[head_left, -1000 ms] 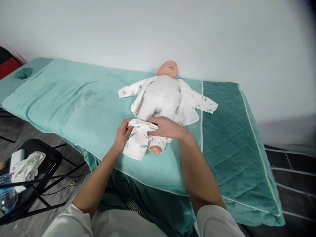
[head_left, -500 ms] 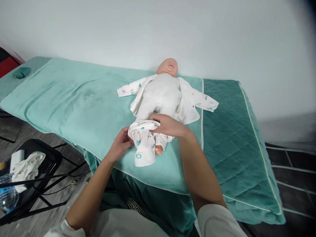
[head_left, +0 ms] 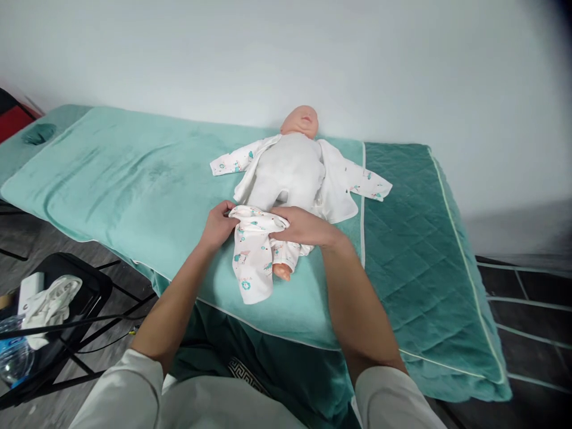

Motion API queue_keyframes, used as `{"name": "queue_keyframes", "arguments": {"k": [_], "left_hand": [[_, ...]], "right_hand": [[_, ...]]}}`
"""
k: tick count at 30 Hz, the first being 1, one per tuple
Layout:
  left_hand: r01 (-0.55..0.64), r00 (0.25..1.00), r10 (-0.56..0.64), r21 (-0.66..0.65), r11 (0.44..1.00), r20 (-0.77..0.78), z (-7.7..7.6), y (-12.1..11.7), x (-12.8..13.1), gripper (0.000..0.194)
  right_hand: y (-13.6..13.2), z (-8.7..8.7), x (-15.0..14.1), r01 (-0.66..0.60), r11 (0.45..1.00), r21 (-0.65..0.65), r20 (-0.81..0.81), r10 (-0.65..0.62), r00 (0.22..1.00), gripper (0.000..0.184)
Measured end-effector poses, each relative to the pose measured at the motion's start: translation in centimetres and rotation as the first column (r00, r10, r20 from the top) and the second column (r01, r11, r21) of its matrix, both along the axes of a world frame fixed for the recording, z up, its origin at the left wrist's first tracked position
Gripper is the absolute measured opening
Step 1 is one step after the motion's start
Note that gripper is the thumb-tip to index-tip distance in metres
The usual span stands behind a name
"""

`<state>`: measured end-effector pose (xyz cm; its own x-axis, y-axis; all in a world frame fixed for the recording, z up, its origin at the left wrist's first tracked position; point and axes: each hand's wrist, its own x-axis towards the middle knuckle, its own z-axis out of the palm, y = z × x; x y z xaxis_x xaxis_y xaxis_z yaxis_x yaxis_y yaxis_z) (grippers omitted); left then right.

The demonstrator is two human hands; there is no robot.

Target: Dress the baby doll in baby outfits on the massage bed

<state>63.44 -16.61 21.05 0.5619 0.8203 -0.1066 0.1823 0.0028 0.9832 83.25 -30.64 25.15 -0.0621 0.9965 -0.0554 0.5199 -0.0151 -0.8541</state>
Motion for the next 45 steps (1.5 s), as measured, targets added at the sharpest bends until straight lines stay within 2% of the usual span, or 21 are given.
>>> {"name": "queue_keyframes", "arguments": {"k": [3,5,7,9,11,12,15,17,21,25,30,33,35,39,42,45], "left_hand": [[-0.024,1.000,0.023,0.077,0.997,0.014,-0.5,0.6,1.8,0.016],[-0.068,0.998,0.066,0.152,0.986,0.016,-0.9,0.7,2.7,0.016],[-0.139,0.990,0.136,0.226,0.964,0.029,-1.3,0.4,2.9,0.020],[-0.201,0.979,0.198,0.247,0.948,0.040,-1.4,-0.4,2.4,0.023],[-0.202,0.979,0.203,0.213,0.956,0.017,-1.4,-1.5,1.1,0.019],[-0.157,0.987,0.163,0.193,0.968,-0.012,-1.3,-2.1,0.3,0.020],[0.063,0.995,-0.049,0.174,0.983,-0.084,-1.0,-3.8,-2.0,0.039],[0.147,0.987,-0.131,0.182,0.972,-0.098,-0.9,-4.5,-2.8,0.044],[0.058,0.996,-0.041,0.233,0.971,-0.077,-1.1,-4.3,-2.2,0.049],[-0.067,0.994,0.092,0.318,0.946,-0.065,-1.2,-2.4,-0.2,0.046],[-0.094,0.979,0.176,0.529,0.843,-0.107,-1.6,-0.5,1.9,0.034],[-0.122,0.965,0.237,0.606,0.786,-0.113,-2.0,-0.3,2.3,0.029],[-0.131,0.960,0.256,0.623,0.771,-0.114,-2.3,-0.4,2.2,0.028],[-0.158,0.954,0.279,0.610,0.776,-0.107,-2.4,-0.7,1.8,0.028],[-0.171,0.947,0.297,0.595,0.785,-0.120,-2.3,-0.7,1.9,0.028],[-0.128,0.949,0.271,0.587,0.800,-0.162,-2.2,-0.6,2.0,0.028]], "right_hand": [[0.2,-0.2,-0.4,0.119,0.993,0.006,-0.034,-0.119,0.992,0.027],[0.5,-0.5,-0.7,0.227,0.973,0.035,0.001,-0.227,0.974,0.023],[0.8,-0.8,-0.9,0.307,0.949,0.068,0.031,-0.309,0.951,0.018],[1.0,-1.2,-1.0,0.346,0.935,0.082,0.026,-0.349,0.937,0.015],[1.1,-1.4,-1.0,0.359,0.929,0.086,0.006,-0.361,0.932,0.014],[1.1,-1.4,-1.0,0.363,0.928,0.085,-0.005,-0.364,0.931,0.014],[1.0,-1.2,-0.9,0.359,0.930,0.081,-0.029,-0.358,0.933,0.011],[0.9,-1.0,-0.9,0.344,0.936,0.073,-0.044,-0.342,0.939,0.010],[0.8,-0.7,-0.9,0.313,0.949,0.040,-0.091,-0.308,0.947,0.015],[0.7,-0.7,-0.8,0.301,0.953,0.034,-0.100,-0.296,0.950,0.024],[0.7,-0.5,-0.9,0.310,0.950,0.044,-0.062,-0.307,0.950,0.023],[0.7,-0.4,-1.2,0.387,0.917,0.096,-0.032,-0.386,0.922,0.015],[0.6,-0.4,-1.4,0.460,0.876,0.145,0.000,-0.465,0.885,0.013],[0.4,-0.5,-1.7,0.559,0.790,0.251,0.098,-0.595,0.798,0.012],[0.5,-0.7,-2.0,0.607,0.722,0.331,0.223,-0.685,0.694,0.015],[0.6,-0.6,-2.2,0.597,0.718,0.357,0.310,-0.694,0.650,0.016]]}}
